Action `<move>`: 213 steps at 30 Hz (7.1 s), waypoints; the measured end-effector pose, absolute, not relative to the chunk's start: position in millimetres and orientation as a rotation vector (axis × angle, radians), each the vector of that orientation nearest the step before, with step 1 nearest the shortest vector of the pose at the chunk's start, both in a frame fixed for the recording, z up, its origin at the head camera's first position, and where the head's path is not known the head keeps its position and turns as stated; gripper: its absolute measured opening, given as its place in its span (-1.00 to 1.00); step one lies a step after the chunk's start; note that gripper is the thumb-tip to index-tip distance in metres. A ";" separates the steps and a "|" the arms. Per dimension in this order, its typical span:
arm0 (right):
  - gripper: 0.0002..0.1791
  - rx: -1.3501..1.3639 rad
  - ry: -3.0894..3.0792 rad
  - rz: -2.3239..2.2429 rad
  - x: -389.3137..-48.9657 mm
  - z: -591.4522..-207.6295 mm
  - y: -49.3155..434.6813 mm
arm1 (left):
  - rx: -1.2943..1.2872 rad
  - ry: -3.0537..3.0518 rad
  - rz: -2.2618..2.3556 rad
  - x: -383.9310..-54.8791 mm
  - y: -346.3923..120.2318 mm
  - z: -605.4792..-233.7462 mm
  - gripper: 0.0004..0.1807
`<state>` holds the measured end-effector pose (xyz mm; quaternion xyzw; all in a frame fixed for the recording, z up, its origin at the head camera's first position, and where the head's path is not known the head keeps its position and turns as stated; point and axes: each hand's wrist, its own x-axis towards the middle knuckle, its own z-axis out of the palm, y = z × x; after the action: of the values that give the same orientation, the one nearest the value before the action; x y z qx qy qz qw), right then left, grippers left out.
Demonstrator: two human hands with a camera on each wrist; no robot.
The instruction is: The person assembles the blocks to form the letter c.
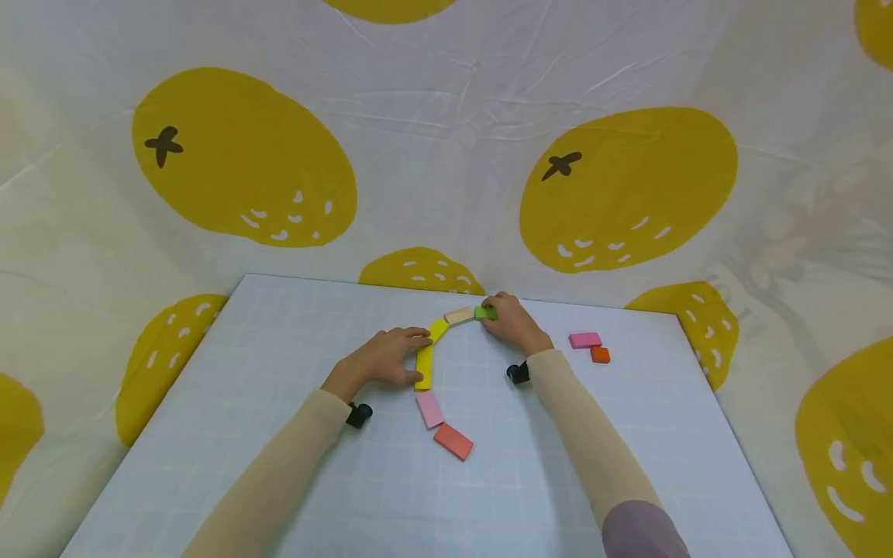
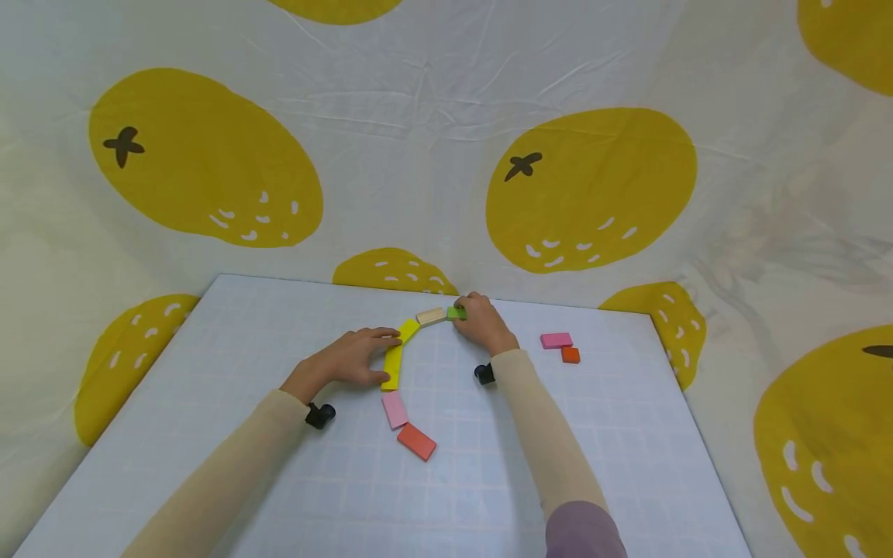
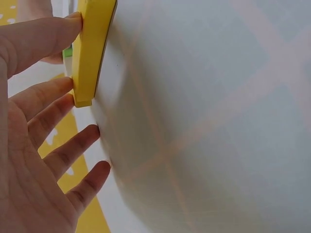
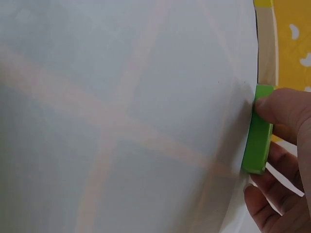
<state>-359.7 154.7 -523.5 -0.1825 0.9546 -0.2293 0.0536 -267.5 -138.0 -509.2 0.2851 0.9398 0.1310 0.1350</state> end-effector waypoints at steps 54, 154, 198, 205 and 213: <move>-0.40 -0.271 2.997 -0.646 -306.2 -516.6 323.4 | 0.820 2.732 0.358 -266.0 -139.9 -511.2 -0.21; -0.66 -0.912 3.003 -1.046 -179.6 -525.0 236.3 | 0.817 2.739 0.499 -266.7 -145.2 -518.0 -0.22; -0.70 -0.945 2.750 -0.904 -136.3 -527.4 194.0 | 0.832 2.750 0.497 -270.3 -144.2 -520.1 -0.22; -0.70 -0.911 2.722 -0.837 -134.9 -526.7 187.6 | 0.826 2.751 0.514 -270.9 -144.0 -520.9 -0.23; -0.69 -0.895 2.691 -0.794 -131.7 -528.0 181.6 | 0.807 2.747 0.510 -270.2 -143.3 -521.5 -0.22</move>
<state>-131.7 181.6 -528.0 -0.3025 0.9092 -0.2685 0.0983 -270.2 -143.3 -521.5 0.2757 0.9381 0.1742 0.1163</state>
